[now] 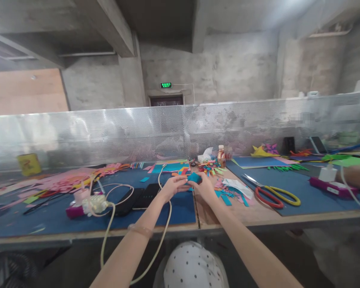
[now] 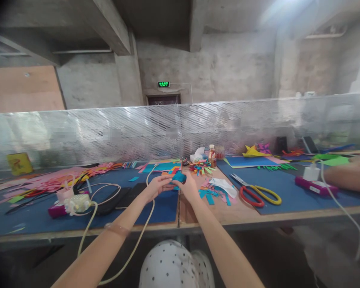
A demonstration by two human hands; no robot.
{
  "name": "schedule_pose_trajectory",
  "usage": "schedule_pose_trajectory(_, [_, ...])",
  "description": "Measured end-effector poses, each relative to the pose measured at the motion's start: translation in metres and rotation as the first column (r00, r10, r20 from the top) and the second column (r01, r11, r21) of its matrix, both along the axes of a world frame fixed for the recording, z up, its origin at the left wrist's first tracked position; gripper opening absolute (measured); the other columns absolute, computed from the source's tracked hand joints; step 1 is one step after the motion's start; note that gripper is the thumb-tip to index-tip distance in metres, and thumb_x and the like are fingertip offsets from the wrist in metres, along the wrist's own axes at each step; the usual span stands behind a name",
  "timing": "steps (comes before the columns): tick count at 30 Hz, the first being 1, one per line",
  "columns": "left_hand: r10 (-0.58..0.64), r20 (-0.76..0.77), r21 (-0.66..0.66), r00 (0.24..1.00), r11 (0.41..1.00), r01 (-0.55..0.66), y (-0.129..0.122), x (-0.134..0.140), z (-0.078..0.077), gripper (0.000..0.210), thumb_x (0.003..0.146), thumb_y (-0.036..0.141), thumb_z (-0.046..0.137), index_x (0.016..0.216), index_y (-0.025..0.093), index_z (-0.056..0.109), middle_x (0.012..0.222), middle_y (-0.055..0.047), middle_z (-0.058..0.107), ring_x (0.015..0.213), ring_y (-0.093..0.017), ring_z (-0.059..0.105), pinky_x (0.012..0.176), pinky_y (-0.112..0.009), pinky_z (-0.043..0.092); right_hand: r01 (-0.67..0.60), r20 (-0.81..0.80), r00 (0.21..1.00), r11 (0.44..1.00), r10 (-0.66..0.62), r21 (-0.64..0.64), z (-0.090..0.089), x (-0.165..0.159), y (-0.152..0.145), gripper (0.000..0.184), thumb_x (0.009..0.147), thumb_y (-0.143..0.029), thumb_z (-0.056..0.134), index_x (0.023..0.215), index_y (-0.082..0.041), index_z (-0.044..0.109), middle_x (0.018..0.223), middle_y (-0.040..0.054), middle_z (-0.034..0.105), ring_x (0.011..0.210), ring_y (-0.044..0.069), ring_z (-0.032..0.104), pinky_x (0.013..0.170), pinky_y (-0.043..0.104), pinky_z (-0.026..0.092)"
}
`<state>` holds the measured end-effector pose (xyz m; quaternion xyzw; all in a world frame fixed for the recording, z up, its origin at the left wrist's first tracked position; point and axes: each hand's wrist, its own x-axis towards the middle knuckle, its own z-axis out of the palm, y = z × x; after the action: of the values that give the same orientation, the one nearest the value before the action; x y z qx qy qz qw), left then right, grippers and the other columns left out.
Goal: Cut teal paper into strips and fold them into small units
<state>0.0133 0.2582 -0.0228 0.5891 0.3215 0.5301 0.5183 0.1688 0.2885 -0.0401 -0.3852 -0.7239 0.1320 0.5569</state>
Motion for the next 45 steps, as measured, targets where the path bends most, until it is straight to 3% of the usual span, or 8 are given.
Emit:
schedule_pose_trajectory(4, [-0.008,0.006,0.016,1.0,1.0,0.008,-0.001,0.0,0.001,0.035,0.056,0.017,0.073,0.088,0.011,0.059,0.086,-0.008,0.067,0.077,-0.019,0.064,0.081,-0.037,0.048,0.013,-0.021,1.0,1.0,-0.013,-0.028,0.002,0.0,-0.002,0.033,0.064,-0.047,0.058,0.077,-0.017,0.05,0.066,0.0001,0.055,0.061,0.016,0.051,0.057,0.027,0.04])
schedule_pose_trajectory(9, [0.011,0.014,0.028,1.0,1.0,-0.011,0.002,0.0,0.0,0.029,0.056,0.02,0.072,0.081,0.011,0.06,0.076,-0.005,0.068,0.073,-0.017,0.064,0.079,-0.036,0.048,-0.015,-0.004,1.0,0.999,0.015,-0.036,0.007,0.0,-0.009,0.03,0.066,-0.046,0.056,0.064,-0.017,0.051,0.06,-0.0009,0.054,0.058,0.015,0.049,0.056,0.026,0.038])
schedule_pose_trajectory(18, [-0.03,0.077,0.031,0.997,0.999,0.027,-0.004,0.004,0.005,0.03,0.055,0.019,0.072,0.082,0.011,0.061,0.076,-0.005,0.066,0.071,-0.016,0.062,0.074,-0.033,0.048,-0.134,0.004,0.991,0.991,0.135,-0.024,0.02,0.004,-0.034,0.014,0.064,-0.027,0.058,0.072,-0.016,0.058,0.069,0.0012,0.06,0.065,0.016,0.054,0.061,0.027,0.041])
schedule_pose_trajectory(23, [-0.093,0.142,0.026,0.985,0.996,0.09,-0.014,0.022,0.012,0.034,0.055,0.02,0.072,0.086,0.011,0.061,0.076,-0.006,0.064,0.07,-0.017,0.061,0.069,-0.032,0.048,-0.113,-0.08,0.99,0.994,0.113,0.011,0.028,0.014,-0.059,0.014,0.069,-0.025,0.055,0.08,-0.016,0.058,0.077,0.0034,0.062,0.071,0.017,0.055,0.064,0.028,0.042])
schedule_pose_trajectory(31, [-0.031,0.366,0.04,0.93,0.999,0.018,-0.03,0.07,0.028,0.021,0.061,0.026,0.069,0.075,0.014,0.061,0.072,-0.001,0.062,0.066,-0.011,0.057,0.068,-0.026,0.044,-0.072,-0.318,0.945,0.997,0.078,0.031,0.048,0.032,-0.079,0.019,0.069,-0.032,0.059,0.081,-0.017,0.056,0.071,0.0001,0.059,0.061,0.014,0.053,0.058,0.024,0.043])
schedule_pose_trajectory(36, [-0.072,0.472,0.118,0.879,0.993,0.018,-0.042,0.105,0.046,0.021,0.062,0.028,0.067,0.077,0.014,0.062,0.075,-0.002,0.062,0.066,-0.011,0.057,0.065,-0.024,0.044,0.003,-0.567,0.823,0.998,0.033,0.063,0.053,0.039,-0.077,0.024,0.069,-0.034,0.06,0.084,-0.017,0.053,0.066,-0.0013,0.056,0.055,0.011,0.052,0.053,0.023,0.045])
schedule_pose_trajectory(40, [-0.099,0.509,0.159,0.855,0.987,0.02,-0.043,0.123,0.06,0.021,0.062,0.027,0.067,0.076,0.013,0.063,0.066,-0.001,0.061,0.058,-0.009,0.054,0.057,-0.022,0.041,0.025,-0.723,0.688,0.993,0.068,0.117,0.06,0.032,-0.071,0.028,0.074,-0.036,0.054,0.094,-0.017,0.05,0.086,0.0038,0.06,0.072,0.014,0.057,0.064,0.027,0.048])
schedule_pose_trajectory(45, [-0.079,0.528,0.209,0.845,0.977,-0.039,-0.041,0.133,0.061,0.019,0.061,0.024,0.068,0.078,0.017,0.064,0.069,0.0,0.063,0.062,-0.009,0.056,0.062,-0.021,0.042,-0.108,-0.883,0.392,0.966,0.259,0.236,0.06,0.019,-0.077,0.026,0.069,-0.027,0.061,0.092,-0.016,0.058,0.092,0.0055,0.062,0.078,0.015,0.058,0.073,0.03,0.046])
